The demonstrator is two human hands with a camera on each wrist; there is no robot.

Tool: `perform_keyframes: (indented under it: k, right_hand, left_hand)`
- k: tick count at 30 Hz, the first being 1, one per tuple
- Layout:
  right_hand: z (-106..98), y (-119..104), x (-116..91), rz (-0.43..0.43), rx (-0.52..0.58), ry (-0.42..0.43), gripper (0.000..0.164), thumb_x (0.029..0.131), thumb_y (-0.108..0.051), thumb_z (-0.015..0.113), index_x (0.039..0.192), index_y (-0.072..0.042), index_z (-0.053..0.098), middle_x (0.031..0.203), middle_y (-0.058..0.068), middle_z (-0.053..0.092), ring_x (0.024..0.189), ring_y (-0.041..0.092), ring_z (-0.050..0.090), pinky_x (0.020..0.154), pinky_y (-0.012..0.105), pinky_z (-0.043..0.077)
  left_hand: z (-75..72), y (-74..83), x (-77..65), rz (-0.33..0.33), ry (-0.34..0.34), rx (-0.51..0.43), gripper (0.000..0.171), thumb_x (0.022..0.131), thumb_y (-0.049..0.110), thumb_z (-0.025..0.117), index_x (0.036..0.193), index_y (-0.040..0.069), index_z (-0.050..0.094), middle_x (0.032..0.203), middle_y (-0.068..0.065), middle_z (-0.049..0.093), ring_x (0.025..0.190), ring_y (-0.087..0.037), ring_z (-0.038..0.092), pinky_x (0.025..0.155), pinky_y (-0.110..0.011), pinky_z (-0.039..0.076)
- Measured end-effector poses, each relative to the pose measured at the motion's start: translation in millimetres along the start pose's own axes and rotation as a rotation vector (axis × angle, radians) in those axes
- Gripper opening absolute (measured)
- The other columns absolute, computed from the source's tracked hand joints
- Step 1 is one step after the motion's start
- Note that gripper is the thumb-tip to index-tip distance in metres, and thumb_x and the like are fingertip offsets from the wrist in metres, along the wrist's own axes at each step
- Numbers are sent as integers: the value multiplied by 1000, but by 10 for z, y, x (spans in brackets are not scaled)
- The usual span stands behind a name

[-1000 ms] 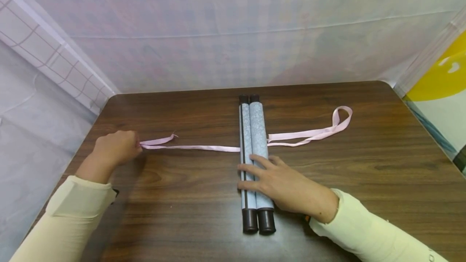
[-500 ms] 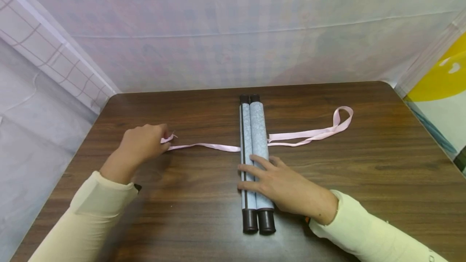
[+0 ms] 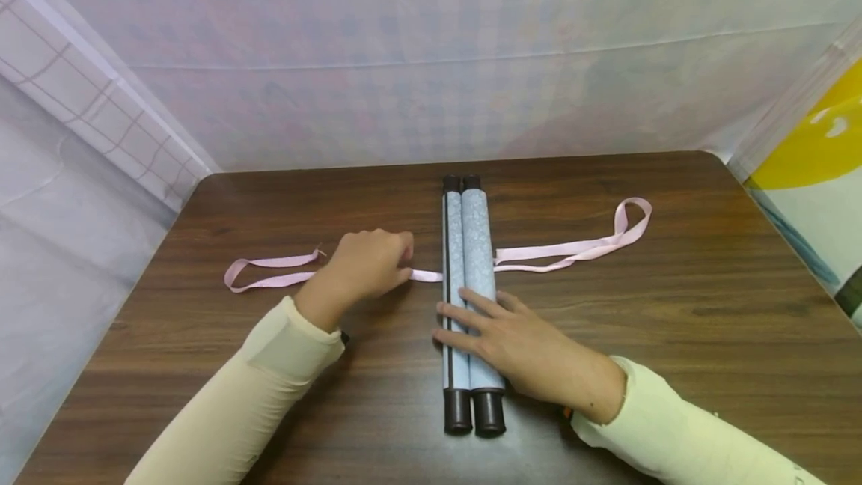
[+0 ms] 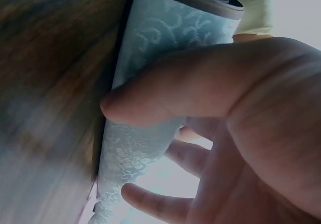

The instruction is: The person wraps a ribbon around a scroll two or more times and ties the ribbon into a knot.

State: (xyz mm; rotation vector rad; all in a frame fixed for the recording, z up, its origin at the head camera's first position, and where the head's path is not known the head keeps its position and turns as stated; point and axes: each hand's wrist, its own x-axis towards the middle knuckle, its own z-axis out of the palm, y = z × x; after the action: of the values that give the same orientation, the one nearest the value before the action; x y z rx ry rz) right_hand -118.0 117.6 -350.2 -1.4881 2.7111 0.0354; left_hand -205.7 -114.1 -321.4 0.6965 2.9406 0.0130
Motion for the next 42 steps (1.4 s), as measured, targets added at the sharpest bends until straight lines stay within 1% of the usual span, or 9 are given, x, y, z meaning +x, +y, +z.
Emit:
perform_keyframes:
  k: [5,9,12,15,20,25,31,35,42]
  right_hand:
    - [-89,-7,-25,-1,25,8,92,65,7,68,145,-24,36,153,8,26,137,32,17,99,62,34]
    - [-230,41,-49,-35,47,117,78,70,5,66,140,-22,44,148,10,37,133,32,28,98,56,38]
    - [-310,129,-58,-32,64,260,54,74,-3,66,126,-17,58,131,10,53,120,28,44,94,48,45]
    - [-354,241,-73,14,84,376,31,75,-7,65,106,-14,67,108,6,62,101,22,54,85,41,50]
    - [-346,442,-99,123,83,447,17,75,-8,68,92,-10,69,87,3,62,82,19,54,71,38,51]
    - [-240,640,-96,213,80,426,17,74,-9,72,90,-7,69,82,6,63,77,22,56,67,39,51]
    - [-91,842,-111,330,98,310,18,73,-9,72,90,-6,68,81,8,63,74,25,58,63,43,52]
    - [-27,940,-138,391,129,228,16,73,-8,73,88,-6,67,82,9,65,73,23,59,63,44,52]
    - [38,1051,-184,436,149,152,10,70,-5,72,73,-9,63,70,5,60,62,19,53,54,39,48]
  left_hand:
    - [61,109,81,31,-17,-10,22,80,32,68,95,17,63,87,-3,69,71,-24,60,63,-46,51]
    - [106,137,101,37,-22,-14,20,79,30,69,93,17,64,86,-2,70,72,-24,61,63,-47,51]
    - [135,156,114,49,-21,-29,18,80,28,69,91,16,64,83,-2,69,70,-24,60,61,-46,51]
    - [156,180,128,61,-27,-45,16,81,29,68,90,16,64,81,-1,67,69,-22,59,61,-44,50]
    - [166,202,140,50,-34,-49,15,82,30,67,87,16,63,79,0,66,68,-21,58,62,-43,50]
    - [172,206,151,57,-22,-44,11,81,28,68,81,18,64,77,1,66,68,-20,57,62,-42,51]
    - [180,199,156,72,9,-44,17,79,20,66,64,21,58,65,4,61,59,-17,54,56,-41,49]
    - [181,188,143,66,9,-52,21,77,16,64,59,21,54,61,4,59,56,-16,52,52,-37,46]
    - [177,179,120,64,1,-59,18,74,20,63,59,21,54,75,1,56,62,-15,51,52,-34,44]
